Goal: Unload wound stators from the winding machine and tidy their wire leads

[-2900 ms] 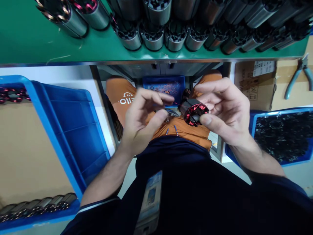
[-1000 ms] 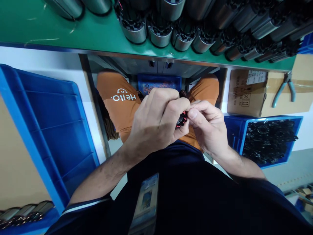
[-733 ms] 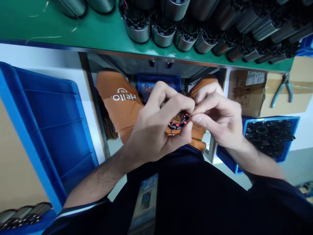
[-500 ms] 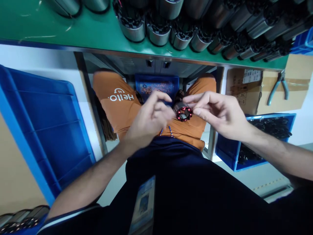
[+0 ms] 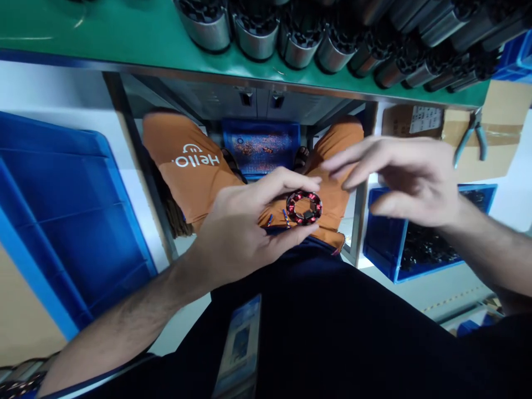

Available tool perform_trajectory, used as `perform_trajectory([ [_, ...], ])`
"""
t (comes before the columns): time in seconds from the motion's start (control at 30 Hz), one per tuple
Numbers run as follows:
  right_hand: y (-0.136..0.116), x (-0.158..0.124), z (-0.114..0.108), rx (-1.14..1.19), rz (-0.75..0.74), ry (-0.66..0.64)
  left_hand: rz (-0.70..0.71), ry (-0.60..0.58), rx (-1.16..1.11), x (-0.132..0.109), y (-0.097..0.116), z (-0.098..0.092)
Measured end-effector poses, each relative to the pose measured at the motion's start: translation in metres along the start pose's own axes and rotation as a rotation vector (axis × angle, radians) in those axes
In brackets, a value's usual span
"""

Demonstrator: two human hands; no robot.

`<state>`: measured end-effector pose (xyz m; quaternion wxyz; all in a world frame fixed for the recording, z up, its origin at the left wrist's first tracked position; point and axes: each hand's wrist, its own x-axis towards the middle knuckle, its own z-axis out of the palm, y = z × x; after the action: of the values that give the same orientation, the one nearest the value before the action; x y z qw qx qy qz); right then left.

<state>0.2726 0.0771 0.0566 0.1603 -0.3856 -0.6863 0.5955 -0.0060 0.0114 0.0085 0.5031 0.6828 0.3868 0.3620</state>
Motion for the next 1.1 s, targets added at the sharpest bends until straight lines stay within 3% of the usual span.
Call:
perform_trajectory([
  [0.07, 0.005, 0.003, 0.004, 0.259, 0.154, -0.085, 0.142, 0.094, 0.108, -0.001, 0.001, 0.000],
  [0.17, 0.016, 0.007, 0.013, 0.515, 0.368, -0.324, 0.291, 0.135, 0.244, -0.002, 0.002, 0.000],
  [0.23, 0.020, 0.008, 0.018, 0.558, 0.449, -0.401, 0.388, 0.135, 0.316, -0.004, 0.002, -0.001],
  [0.33, 0.015, 0.006, 0.021, 0.448, 0.413, -0.387, 0.481, 0.098, 0.408, -0.005, 0.005, -0.003],
  [0.4, 0.004, 0.003, 0.021, 0.219, 0.324, -0.296, 0.337, 0.085, 0.442, -0.004, 0.007, -0.001],
  [0.53, -0.019, 0.001, 0.012, -0.151, 0.192, -0.137, -0.081, -0.041, 0.177, 0.002, 0.008, 0.004],
  [0.6, -0.022, 0.002, 0.003, -0.187, 0.153, -0.111, -0.062, -0.033, 0.157, 0.003, 0.007, 0.003],
  [0.7, -0.013, 0.005, -0.008, 0.067, 0.228, -0.150, 0.153, 0.074, 0.317, 0.001, 0.006, 0.002],
  [0.77, -0.001, 0.007, -0.008, 0.251, 0.346, -0.228, 0.254, 0.126, 0.369, 0.001, 0.007, 0.002],
  [0.87, 0.012, 0.009, 0.001, 0.324, 0.433, -0.384, 0.285, 0.168, 0.326, 0.005, 0.006, 0.005],
  [0.93, 0.012, 0.010, 0.009, 0.271, 0.374, -0.416, 0.235, 0.115, 0.276, 0.008, 0.003, 0.006],
  [1.1, -0.017, 0.005, 0.015, -0.303, 0.063, -0.135, 0.131, 0.050, 0.264, 0.008, -0.001, 0.005],
])
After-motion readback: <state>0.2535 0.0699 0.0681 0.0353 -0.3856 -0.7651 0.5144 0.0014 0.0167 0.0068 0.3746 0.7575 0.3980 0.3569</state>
